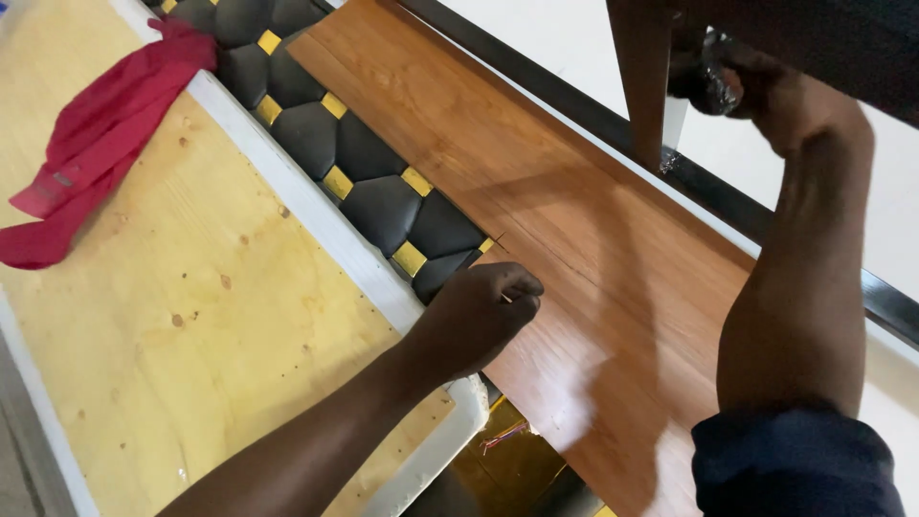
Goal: Painting a black metal frame using a small sponge applicator dipped in a paint bucket
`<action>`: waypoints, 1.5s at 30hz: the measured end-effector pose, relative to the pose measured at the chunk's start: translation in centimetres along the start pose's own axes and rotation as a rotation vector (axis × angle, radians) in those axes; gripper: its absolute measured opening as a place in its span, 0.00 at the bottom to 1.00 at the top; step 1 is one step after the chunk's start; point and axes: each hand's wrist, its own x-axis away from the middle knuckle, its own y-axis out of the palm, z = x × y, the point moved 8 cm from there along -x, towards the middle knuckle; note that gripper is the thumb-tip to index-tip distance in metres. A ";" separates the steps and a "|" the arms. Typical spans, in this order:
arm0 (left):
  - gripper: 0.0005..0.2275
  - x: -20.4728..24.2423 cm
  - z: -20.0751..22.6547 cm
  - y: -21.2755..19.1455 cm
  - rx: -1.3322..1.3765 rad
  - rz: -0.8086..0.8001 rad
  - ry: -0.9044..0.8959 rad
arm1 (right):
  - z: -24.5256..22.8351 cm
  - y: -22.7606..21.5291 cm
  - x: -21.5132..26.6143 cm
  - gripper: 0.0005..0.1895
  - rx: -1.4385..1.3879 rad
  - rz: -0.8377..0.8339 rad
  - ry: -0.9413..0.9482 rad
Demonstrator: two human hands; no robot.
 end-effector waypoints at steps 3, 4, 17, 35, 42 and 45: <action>0.17 0.6 0.9 0.3 -0.156 -0.014 -0.071 | -1.2 -1.3 0.3 0.06 0.013 0.040 -0.052; 0.17 0.8 1.1 0.5 -0.124 -0.048 -0.093 | -1.5 -2.1 0.3 0.04 0.028 0.071 -0.086; 0.19 1.1 -0.7 0.2 -0.022 -0.103 -0.138 | -7.5 4.8 9.5 0.09 0.196 0.381 -0.333; 0.16 2.5 2.4 3.8 -0.082 -0.202 -0.016 | 21.9 1.8 3.4 0.06 -0.153 0.658 0.302; 0.17 3.8 1.4 0.1 -0.096 -0.090 -0.099 | 22.9 4.7 3.2 0.04 -0.773 0.569 0.327; 0.17 4.8 2.0 -1.7 -0.054 -0.055 -0.106 | 18.5 6.9 3.7 0.04 -0.911 0.582 0.285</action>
